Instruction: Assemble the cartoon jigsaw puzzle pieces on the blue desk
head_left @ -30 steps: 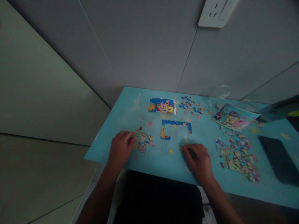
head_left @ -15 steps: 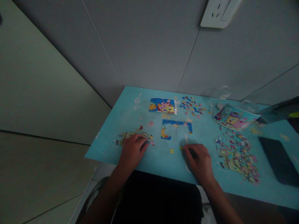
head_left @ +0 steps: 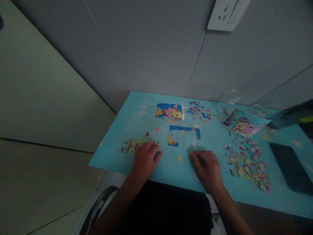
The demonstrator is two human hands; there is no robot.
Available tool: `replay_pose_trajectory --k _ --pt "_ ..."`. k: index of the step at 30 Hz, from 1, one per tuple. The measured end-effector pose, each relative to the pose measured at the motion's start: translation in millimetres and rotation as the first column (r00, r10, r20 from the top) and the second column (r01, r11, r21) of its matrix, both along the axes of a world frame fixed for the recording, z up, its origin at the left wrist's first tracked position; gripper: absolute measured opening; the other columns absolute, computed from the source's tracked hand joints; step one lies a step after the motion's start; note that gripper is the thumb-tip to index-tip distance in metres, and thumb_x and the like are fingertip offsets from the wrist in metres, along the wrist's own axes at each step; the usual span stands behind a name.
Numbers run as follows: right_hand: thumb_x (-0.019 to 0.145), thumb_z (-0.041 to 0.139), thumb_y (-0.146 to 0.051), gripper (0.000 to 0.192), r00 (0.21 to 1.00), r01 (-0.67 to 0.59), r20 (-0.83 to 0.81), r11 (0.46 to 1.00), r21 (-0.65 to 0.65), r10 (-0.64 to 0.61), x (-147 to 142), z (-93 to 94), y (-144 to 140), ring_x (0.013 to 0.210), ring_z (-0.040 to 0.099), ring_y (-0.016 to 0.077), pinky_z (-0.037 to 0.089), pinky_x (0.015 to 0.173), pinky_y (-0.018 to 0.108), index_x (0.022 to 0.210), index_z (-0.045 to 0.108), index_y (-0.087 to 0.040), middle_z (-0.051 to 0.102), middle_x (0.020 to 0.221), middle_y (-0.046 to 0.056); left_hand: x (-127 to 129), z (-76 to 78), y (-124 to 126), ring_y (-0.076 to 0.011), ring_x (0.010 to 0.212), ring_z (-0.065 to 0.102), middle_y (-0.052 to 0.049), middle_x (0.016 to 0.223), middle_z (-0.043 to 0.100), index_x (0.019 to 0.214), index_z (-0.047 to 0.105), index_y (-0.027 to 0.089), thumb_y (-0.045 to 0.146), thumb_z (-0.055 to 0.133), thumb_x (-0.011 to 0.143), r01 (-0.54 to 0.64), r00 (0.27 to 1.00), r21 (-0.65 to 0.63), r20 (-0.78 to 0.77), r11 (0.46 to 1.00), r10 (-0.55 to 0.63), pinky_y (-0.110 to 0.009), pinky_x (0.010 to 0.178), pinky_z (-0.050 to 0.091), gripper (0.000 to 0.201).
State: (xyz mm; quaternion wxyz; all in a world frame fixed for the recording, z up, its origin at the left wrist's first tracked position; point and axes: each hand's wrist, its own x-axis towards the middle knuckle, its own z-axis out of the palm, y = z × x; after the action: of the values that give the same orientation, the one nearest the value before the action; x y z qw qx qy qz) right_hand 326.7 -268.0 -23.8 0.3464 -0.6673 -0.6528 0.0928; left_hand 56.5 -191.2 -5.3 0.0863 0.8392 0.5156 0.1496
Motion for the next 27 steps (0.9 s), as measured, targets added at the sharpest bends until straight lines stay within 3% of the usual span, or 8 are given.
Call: replay_pose_trajectory --k 15,19,27 --pt "0.097 0.062 -0.034 0.015 1.0 -0.015 -0.002 1.0 -0.003 0.015 -0.8 2.0 0.8 0.086 0.064 0.0253 0.047 0.083 0.044 0.093 0.07 -0.022 0.074 0.091 0.007 8.1 -4.7 -8.1 -0.026 0.102 0.062 -0.006 0.111 0.069 0.116 0.07 0.024 0.019 0.061 0.097 0.128 0.991 0.016 -0.044 0.992 -0.127 -0.044 0.09 0.045 0.022" --pt "0.097 0.062 -0.032 0.012 1.0 -0.017 -0.004 1.0 -0.01 0.017 -0.6 0.6 -0.3 0.088 0.064 0.025 0.047 0.084 0.045 0.095 0.07 -0.023 0.073 0.093 0.006 -0.7 -5.0 -3.7 -0.0255 0.104 0.062 -0.006 0.115 0.069 0.121 0.069 0.026 0.018 0.059 0.098 0.148 0.988 0.019 -0.038 0.989 -0.147 -0.044 0.092 0.045 0.026" --pt "0.096 0.063 -0.03 0.009 1.0 -0.02 -0.022 1.0 0.002 0.02 1.5 -2.7 0.8 0.087 0.064 0.0245 0.048 0.084 0.045 0.096 0.07 -0.025 0.073 0.093 0.005 -48.1 -4.3 41.1 -0.029 0.107 0.061 -0.009 0.118 0.068 0.127 0.067 0.022 0.025 0.057 0.099 -0.147 0.981 0.08 -0.112 0.986 0.155 -0.045 0.091 0.047 0.029"
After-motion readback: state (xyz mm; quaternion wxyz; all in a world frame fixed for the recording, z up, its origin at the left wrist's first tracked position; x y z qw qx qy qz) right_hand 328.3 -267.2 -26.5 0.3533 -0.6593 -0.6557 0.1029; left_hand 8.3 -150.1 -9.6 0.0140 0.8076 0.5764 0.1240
